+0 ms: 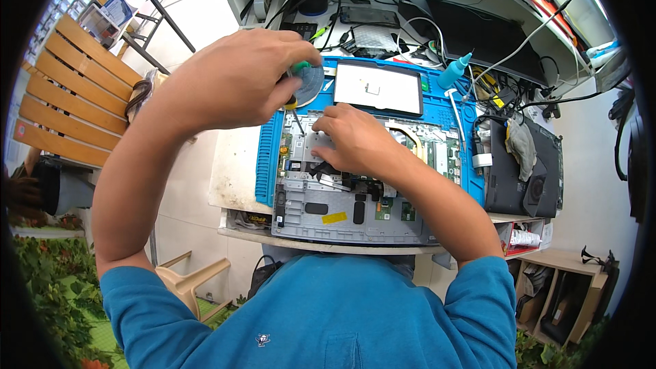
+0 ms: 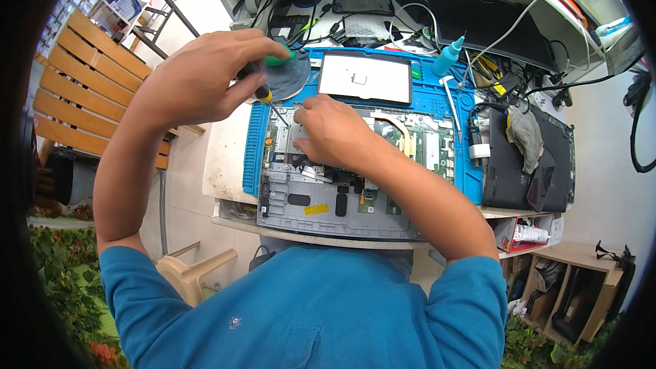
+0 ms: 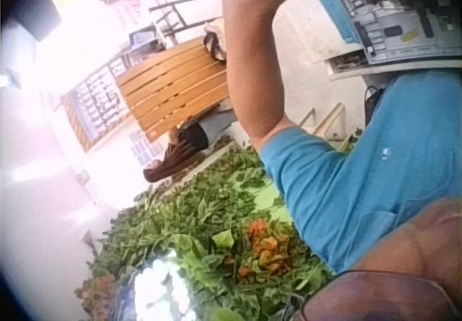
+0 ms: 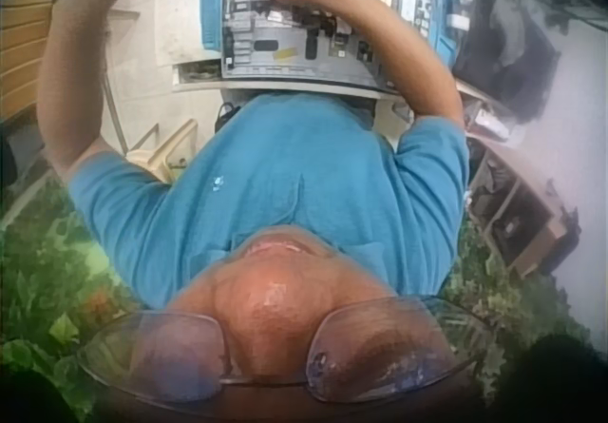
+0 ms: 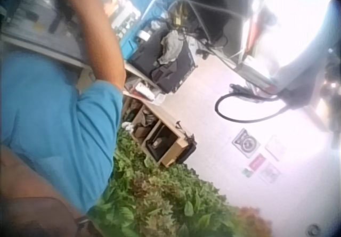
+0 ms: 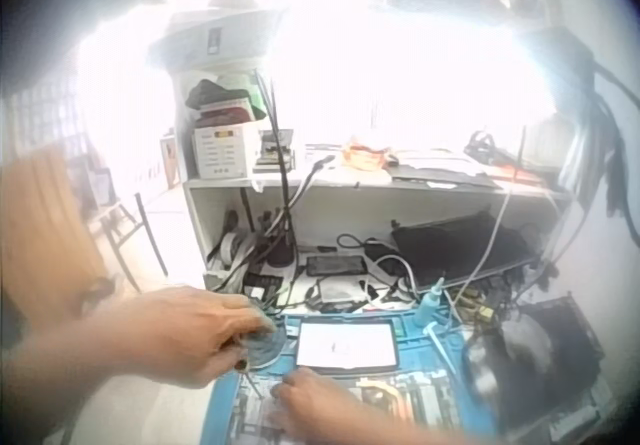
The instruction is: The person uses a screwdriver to remove screws from a disassembled electronic device, likely a laptop or monitor, placed on a blue workbench. They manipulate internal components, including a hard drive and circuit board, and use a green air blower to clean dust from the device's interior.
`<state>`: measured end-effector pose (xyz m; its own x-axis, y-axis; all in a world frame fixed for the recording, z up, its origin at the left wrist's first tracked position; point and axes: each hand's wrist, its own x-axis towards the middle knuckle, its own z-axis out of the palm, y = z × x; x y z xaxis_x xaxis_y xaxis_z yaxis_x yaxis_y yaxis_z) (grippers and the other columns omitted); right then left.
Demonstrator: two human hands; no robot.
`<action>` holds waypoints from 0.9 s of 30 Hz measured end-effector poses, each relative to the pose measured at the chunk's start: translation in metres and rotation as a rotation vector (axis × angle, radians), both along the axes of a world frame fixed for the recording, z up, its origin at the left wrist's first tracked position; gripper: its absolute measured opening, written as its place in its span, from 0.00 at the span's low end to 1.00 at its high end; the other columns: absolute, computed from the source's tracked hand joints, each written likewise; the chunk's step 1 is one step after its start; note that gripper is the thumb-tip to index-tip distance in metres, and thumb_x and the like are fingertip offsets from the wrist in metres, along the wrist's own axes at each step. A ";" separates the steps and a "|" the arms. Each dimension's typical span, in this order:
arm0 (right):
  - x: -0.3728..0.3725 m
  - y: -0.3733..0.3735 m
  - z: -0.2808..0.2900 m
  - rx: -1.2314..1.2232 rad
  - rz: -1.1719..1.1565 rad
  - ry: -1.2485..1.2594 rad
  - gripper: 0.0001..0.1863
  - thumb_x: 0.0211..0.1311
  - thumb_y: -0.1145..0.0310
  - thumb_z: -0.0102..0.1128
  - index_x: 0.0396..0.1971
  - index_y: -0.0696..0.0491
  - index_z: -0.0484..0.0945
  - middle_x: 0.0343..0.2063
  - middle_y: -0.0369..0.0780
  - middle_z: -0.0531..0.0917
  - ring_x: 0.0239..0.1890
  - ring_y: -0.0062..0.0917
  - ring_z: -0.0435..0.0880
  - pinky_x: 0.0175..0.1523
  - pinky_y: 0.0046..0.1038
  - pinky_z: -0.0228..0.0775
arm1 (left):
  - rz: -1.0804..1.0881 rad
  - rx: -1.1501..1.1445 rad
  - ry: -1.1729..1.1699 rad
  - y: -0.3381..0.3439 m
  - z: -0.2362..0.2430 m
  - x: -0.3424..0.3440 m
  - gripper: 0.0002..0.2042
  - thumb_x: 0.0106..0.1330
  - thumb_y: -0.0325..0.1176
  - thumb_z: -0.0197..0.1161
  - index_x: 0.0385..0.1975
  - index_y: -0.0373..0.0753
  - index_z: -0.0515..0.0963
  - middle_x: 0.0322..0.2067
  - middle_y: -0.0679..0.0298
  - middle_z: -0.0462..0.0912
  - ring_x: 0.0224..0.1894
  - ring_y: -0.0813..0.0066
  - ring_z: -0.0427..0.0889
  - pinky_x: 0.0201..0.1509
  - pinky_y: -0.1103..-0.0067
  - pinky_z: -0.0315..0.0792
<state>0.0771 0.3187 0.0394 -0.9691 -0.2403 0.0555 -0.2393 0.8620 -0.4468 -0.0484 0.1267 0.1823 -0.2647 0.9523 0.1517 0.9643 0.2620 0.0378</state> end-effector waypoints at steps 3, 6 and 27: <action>0.008 0.001 -0.001 0.007 -0.023 0.003 0.21 0.67 0.61 0.75 0.54 0.58 0.88 0.48 0.46 0.88 0.59 0.42 0.86 0.65 0.43 0.80 | -0.127 0.036 -0.087 -0.001 0.002 -0.006 0.17 0.71 0.26 0.69 0.59 0.38 0.83 0.45 0.55 0.84 0.46 0.53 0.88 0.55 0.64 0.81; 0.012 0.007 0.002 0.016 -0.041 0.020 0.19 0.69 0.62 0.73 0.54 0.57 0.89 0.47 0.45 0.88 0.58 0.42 0.86 0.65 0.43 0.80 | -0.020 0.043 -0.078 0.001 -0.005 -0.004 0.19 0.69 0.26 0.70 0.60 0.39 0.83 0.45 0.55 0.84 0.46 0.54 0.88 0.54 0.63 0.81; 0.035 -0.011 0.018 0.152 0.231 0.031 0.26 0.64 0.77 0.65 0.62 0.47 0.89 0.52 0.46 0.83 0.58 0.39 0.82 0.60 0.40 0.82 | 0.003 0.055 -0.043 -0.003 -0.008 -0.005 0.13 0.76 0.31 0.67 0.57 0.38 0.83 0.41 0.56 0.84 0.43 0.59 0.86 0.51 0.66 0.79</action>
